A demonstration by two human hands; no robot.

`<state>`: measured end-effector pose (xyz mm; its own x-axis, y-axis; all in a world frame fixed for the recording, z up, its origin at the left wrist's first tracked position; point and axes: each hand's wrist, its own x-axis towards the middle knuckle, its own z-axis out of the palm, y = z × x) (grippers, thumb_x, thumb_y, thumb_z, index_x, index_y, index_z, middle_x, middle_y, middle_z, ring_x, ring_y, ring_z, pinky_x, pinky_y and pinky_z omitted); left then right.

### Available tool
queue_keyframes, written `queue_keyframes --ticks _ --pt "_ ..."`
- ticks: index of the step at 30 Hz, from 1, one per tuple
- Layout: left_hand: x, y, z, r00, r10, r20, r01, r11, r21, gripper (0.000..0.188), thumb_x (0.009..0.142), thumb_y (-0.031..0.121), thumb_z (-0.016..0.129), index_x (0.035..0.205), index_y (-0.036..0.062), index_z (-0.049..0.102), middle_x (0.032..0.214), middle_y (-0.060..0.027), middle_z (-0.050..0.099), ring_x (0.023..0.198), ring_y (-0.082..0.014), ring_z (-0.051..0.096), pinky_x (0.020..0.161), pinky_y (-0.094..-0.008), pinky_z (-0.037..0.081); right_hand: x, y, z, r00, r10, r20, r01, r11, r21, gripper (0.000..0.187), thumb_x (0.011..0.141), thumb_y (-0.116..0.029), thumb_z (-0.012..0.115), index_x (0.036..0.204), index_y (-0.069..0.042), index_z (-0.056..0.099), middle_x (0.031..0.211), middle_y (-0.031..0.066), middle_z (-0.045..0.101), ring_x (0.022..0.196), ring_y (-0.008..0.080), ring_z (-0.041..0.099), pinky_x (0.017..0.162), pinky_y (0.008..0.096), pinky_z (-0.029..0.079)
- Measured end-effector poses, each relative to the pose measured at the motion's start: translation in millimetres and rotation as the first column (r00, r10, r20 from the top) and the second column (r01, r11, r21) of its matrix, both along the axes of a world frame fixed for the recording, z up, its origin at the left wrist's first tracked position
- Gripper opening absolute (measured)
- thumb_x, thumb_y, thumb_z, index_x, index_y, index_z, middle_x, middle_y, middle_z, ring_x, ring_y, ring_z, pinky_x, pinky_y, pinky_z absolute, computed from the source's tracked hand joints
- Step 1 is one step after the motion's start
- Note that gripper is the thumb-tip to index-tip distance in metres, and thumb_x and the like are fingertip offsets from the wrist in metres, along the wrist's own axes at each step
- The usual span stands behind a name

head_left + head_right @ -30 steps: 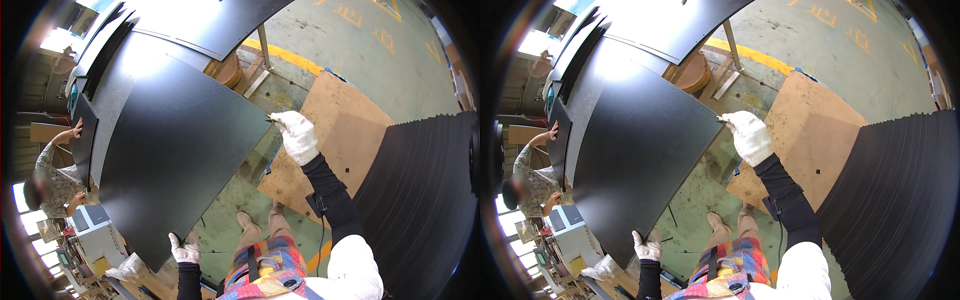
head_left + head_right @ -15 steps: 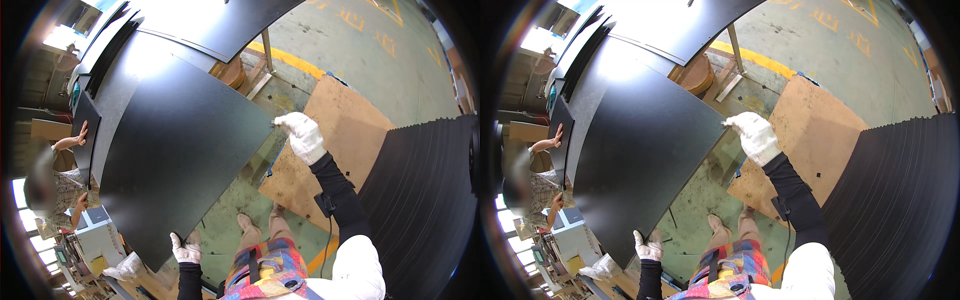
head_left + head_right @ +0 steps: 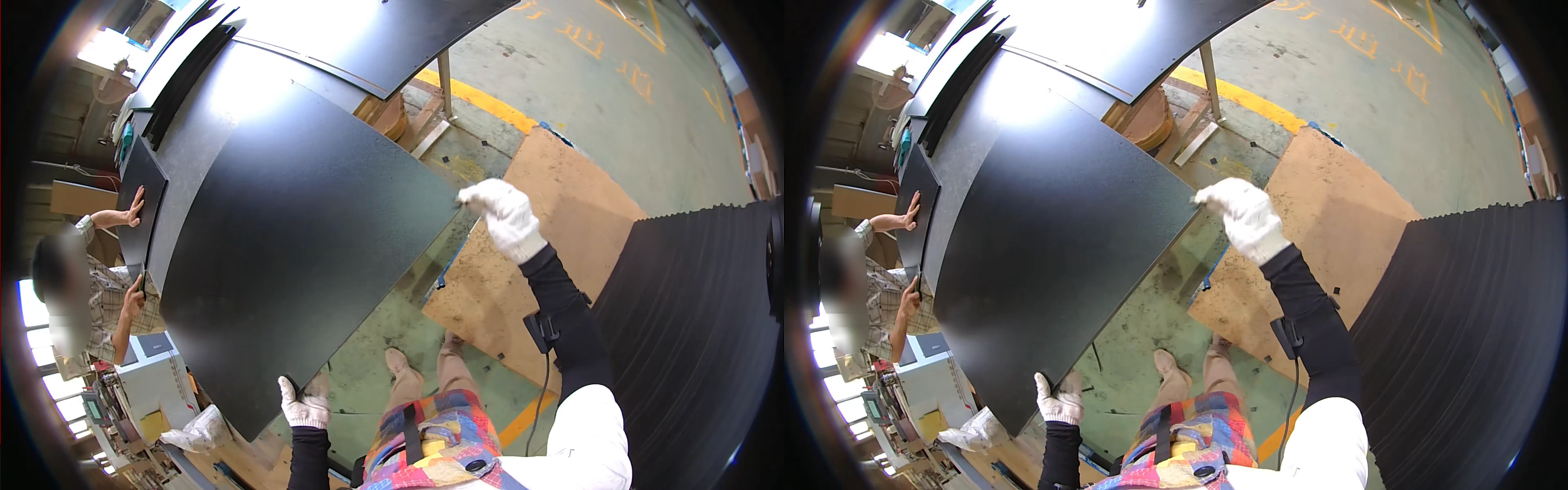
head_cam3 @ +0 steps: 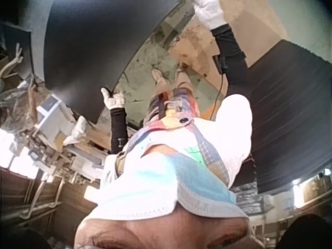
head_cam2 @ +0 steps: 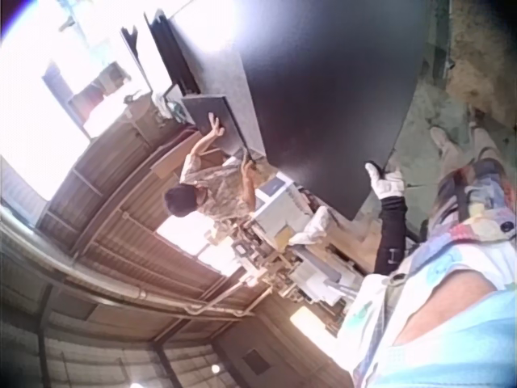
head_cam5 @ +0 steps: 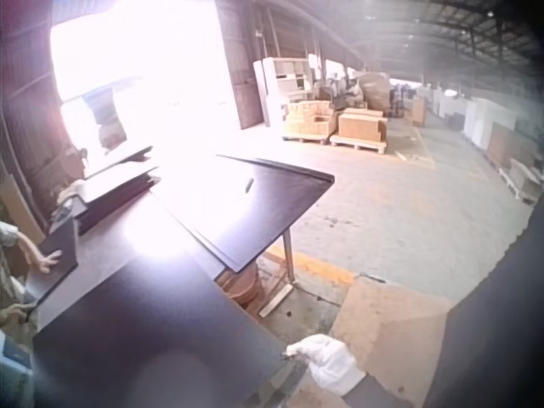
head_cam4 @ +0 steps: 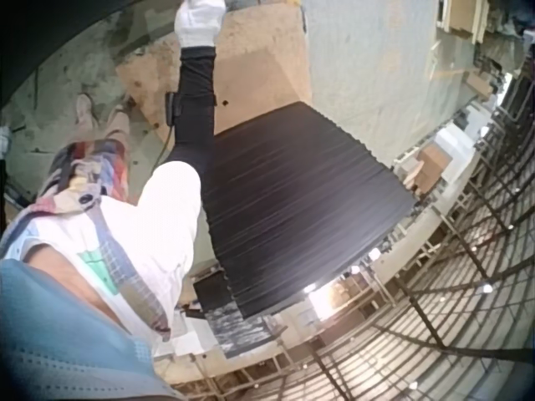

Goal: The recorder uses a small wooden block to scrape or sand the edges of black furniture panels to smooth them.

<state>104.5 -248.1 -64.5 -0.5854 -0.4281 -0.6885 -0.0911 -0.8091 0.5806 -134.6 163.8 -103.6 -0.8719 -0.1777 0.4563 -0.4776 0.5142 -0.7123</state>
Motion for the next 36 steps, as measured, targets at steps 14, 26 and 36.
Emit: queue_keyframes --ticks 14,26,36 --pt "-0.2 2.1 -1.5 1.0 -0.02 -0.005 0.02 1.0 0.004 0.032 0.088 0.029 0.069 0.109 0.0066 0.063 0.112 -0.0081 0.067 0.101 -0.0264 0.064 0.089 -0.0443 0.054 -33.5 -7.5 12.5 0.998 0.013 0.055 -0.011 0.999 -0.033 0.016 0.082 -0.008 0.068 0.097 -0.011 0.068 0.092 0.0073 0.066 0.089 0.0266 0.063 0.08 0.0345 0.052" --pt "-5.7 3.0 2.2 1.0 0.01 0.0 -0.01 0.999 0.036 0.034 0.088 0.029 0.069 0.111 0.0061 0.062 0.113 -0.0088 0.066 0.103 -0.0271 0.063 0.091 -0.0446 0.053 47.6 -52.6 9.6 0.972 -0.146 -0.182 0.161 0.985 0.07 0.023 0.08 -0.003 0.069 0.103 -0.008 0.068 0.087 0.0076 0.066 0.08 0.024 0.064 0.07 0.0326 0.054" --pt "-23.2 13.1 -7.5 0.993 -0.054 -0.104 0.069 0.987 0.143 0.039 0.089 0.031 0.067 0.118 0.0055 0.06 0.122 -0.014 0.062 0.115 -0.0335 0.057 0.103 -0.049 0.042 23.9 -94.2 22.1 0.871 -0.391 -0.297 0.46 0.86 0.219 0.012 0.086 -0.01 0.064 0.097 -0.005 0.066 0.074 0.0089 0.058 0.068 0.0264 0.06 0.062 0.0359 0.051"
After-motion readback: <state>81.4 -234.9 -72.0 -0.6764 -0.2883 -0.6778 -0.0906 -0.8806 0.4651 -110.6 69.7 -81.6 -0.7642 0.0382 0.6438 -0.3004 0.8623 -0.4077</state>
